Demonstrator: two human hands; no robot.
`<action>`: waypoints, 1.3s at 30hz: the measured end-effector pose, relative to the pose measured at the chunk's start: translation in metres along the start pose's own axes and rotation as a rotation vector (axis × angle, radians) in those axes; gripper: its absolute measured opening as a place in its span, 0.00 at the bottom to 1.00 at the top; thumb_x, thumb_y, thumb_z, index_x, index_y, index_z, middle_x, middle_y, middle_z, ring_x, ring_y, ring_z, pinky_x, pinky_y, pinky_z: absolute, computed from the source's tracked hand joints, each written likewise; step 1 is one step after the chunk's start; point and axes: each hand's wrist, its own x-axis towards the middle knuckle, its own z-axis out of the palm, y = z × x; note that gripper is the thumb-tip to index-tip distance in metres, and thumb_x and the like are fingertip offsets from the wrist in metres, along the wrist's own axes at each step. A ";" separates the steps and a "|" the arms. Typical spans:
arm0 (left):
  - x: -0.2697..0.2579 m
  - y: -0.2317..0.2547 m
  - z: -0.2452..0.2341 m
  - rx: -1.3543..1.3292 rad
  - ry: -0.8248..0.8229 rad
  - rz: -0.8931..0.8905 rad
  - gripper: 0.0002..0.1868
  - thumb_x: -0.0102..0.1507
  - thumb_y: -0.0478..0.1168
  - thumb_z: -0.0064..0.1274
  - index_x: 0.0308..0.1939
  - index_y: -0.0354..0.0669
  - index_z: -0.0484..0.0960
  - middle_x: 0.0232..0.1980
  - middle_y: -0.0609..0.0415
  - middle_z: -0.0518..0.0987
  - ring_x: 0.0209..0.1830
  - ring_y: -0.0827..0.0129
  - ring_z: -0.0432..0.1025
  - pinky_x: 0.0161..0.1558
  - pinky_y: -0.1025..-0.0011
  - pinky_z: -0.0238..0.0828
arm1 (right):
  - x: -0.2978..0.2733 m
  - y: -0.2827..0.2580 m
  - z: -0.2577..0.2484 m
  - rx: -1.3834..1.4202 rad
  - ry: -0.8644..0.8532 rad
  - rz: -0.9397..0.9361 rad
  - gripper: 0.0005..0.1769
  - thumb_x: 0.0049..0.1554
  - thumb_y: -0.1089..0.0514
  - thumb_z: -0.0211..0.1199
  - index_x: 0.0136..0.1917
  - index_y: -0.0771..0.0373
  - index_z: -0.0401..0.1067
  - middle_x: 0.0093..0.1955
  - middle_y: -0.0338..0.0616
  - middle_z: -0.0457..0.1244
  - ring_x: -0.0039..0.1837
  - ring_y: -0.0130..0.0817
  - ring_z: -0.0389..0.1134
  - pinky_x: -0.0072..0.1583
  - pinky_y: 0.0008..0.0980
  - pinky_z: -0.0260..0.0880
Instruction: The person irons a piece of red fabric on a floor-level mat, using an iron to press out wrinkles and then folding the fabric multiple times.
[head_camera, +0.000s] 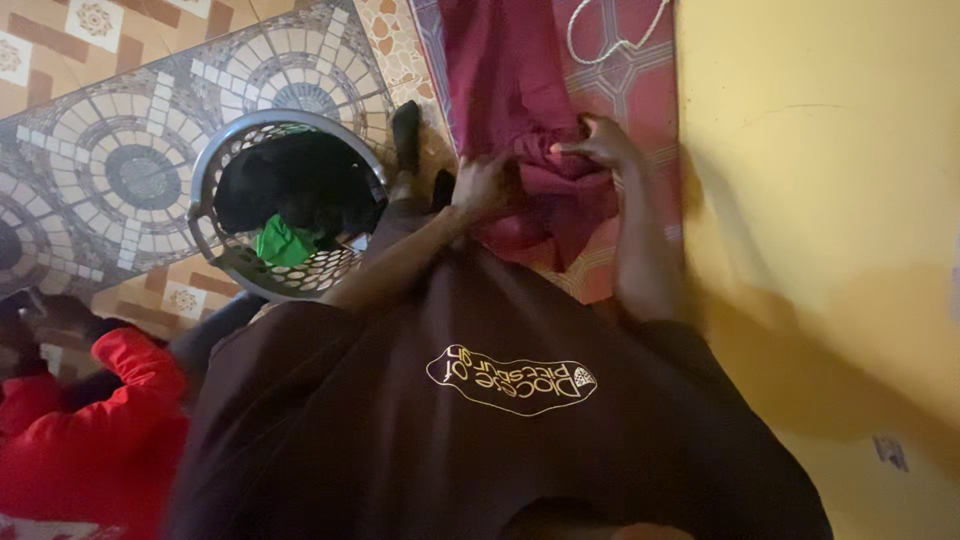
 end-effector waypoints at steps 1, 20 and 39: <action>0.002 -0.005 0.000 -0.026 0.101 0.096 0.23 0.58 0.47 0.59 0.55 0.47 0.79 0.46 0.43 0.83 0.50 0.47 0.77 0.58 0.46 0.68 | 0.001 0.000 0.002 -0.020 0.001 0.072 0.48 0.46 0.35 0.76 0.70 0.65 0.69 0.68 0.47 0.67 0.68 0.41 0.68 0.70 0.42 0.65; -0.016 0.010 0.008 0.230 -0.542 0.633 0.11 0.59 0.47 0.60 0.44 0.52 0.85 0.48 0.52 0.84 0.50 0.55 0.78 0.49 0.55 0.74 | -0.009 0.059 -0.014 -0.249 0.584 0.002 0.40 0.60 0.30 0.64 0.61 0.72 0.72 0.55 0.56 0.67 0.56 0.43 0.68 0.57 0.46 0.69; 0.013 -0.005 -0.004 -0.104 0.124 -0.407 0.33 0.53 0.69 0.64 0.37 0.41 0.88 0.40 0.41 0.84 0.41 0.47 0.79 0.44 0.50 0.76 | 0.015 0.036 0.003 -0.375 0.664 -0.053 0.24 0.53 0.44 0.78 0.48 0.67 0.76 0.42 0.47 0.69 0.44 0.31 0.68 0.47 0.37 0.69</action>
